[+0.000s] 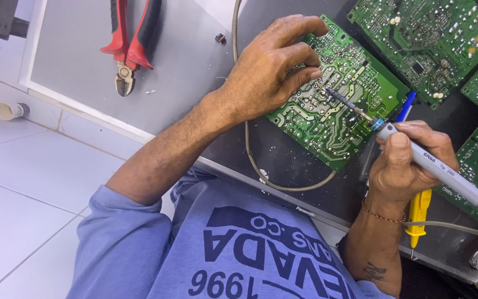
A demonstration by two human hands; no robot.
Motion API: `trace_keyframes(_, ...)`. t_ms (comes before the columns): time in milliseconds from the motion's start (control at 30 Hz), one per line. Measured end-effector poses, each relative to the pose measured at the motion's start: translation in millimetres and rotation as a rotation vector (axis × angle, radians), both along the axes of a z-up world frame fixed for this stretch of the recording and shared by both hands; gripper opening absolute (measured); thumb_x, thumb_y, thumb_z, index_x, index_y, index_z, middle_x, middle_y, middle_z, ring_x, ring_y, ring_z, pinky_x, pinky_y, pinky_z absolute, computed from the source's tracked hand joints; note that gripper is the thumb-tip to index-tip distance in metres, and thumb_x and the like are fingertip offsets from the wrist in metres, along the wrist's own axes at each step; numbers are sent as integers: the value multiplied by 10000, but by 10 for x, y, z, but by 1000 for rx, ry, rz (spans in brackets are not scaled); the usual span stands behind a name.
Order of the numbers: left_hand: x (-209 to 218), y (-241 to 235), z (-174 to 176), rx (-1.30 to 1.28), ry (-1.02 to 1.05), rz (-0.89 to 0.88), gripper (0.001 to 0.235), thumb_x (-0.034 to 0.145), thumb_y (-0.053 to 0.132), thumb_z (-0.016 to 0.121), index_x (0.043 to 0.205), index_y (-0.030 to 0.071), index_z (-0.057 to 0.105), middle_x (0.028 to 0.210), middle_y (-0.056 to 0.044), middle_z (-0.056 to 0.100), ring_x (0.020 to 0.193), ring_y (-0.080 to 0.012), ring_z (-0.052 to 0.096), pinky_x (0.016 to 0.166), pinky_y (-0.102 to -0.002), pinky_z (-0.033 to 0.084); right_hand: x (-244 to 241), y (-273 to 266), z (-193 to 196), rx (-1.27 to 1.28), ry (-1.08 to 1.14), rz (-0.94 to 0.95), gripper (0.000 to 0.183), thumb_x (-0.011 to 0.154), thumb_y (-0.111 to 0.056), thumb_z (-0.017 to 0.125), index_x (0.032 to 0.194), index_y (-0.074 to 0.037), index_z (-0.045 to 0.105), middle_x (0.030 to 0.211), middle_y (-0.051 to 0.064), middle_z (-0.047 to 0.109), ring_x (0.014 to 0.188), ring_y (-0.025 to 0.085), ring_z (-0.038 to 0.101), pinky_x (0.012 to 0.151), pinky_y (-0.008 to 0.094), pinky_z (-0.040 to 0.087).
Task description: The person uses a soldering iron and a desoldering pump to remove components from a green circuit board. They repeatedly apply the soldering iron to specific points on the board and use the pump to extract molten solder.
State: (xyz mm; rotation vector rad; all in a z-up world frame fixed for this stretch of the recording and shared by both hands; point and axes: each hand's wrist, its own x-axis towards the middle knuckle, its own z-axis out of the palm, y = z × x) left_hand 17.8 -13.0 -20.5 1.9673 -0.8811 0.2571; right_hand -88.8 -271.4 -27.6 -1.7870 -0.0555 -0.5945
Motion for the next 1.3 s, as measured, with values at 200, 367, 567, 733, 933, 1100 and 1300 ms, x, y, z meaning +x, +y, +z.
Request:
trace_keyframes(200, -5, 8, -11, -1, 29, -6, 177, 1030, 186, 655, 948, 30, 662, 1295, -129, 494, 1210, -345, 541, 1001, -520, 501, 1, -4, -8, 46, -9, -9, 213, 896, -166, 676, 916, 13, 561, 753, 150, 558, 659, 267, 570, 533, 306, 427)
trace_keyframes(367, -12, 8, -1, 18, 41, 0, 162, 1036, 190, 644, 962, 47, 664, 1306, -124, 491, 1210, -348, 551, 975, -526, 510, 0, -24, -13, 43, -40, -26, 196, 864, -157, 675, 904, 3, 569, 757, 124, 562, 672, 278, 571, 643, 335, 450)
trace_keyframes(567, -10, 4, 1, 8, 34, -3, 160, 1032, 176, 646, 946, 41, 658, 1296, -129, 503, 1201, -345, 561, 982, -521, 509, -6, -54, -22, 71, -66, -5, 184, 864, -129, 674, 906, 12, 565, 780, 140, 570, 647, 295, 579, 579, 335, 467)
trace_keyframes(733, -9, 6, 7, 16, 39, 0, 163, 1034, 185, 641, 951, 45, 659, 1301, -126, 498, 1209, -344, 555, 993, -529, 509, 2, -16, 14, 51, -64, -22, 209, 864, -151, 675, 897, 21, 562, 748, 140, 553, 626, 290, 568, 567, 327, 444)
trace_keyframes(933, -12, 4, 4, 15, 38, 0, 169, 1029, 192, 648, 955, 41, 661, 1294, -129, 506, 1206, -349, 557, 993, -523, 507, -5, 26, 28, 33, -12, -27, 238, 906, -185, 690, 919, 13, 558, 726, 162, 552, 644, 258, 562, 573, 299, 429)
trace_keyframes(1100, -15, 6, 12, 18, 36, -3, 172, 1037, 193, 634, 957, 44, 664, 1300, -132, 499, 1208, -351, 558, 989, -529, 509, -3, 21, 34, 38, -5, -9, 218, 904, -165, 677, 924, 15, 557, 762, 167, 565, 653, 252, 570, 552, 292, 438)
trace_keyframes(1300, -23, 1, 17, 21, 40, 6, 165, 1027, 194, 650, 953, 46, 660, 1298, -127, 506, 1207, -344, 558, 991, -524, 513, -7, -10, 4, 46, -33, -45, 217, 849, -168, 685, 880, 9, 563, 772, 143, 575, 700, 283, 577, 660, 335, 457)
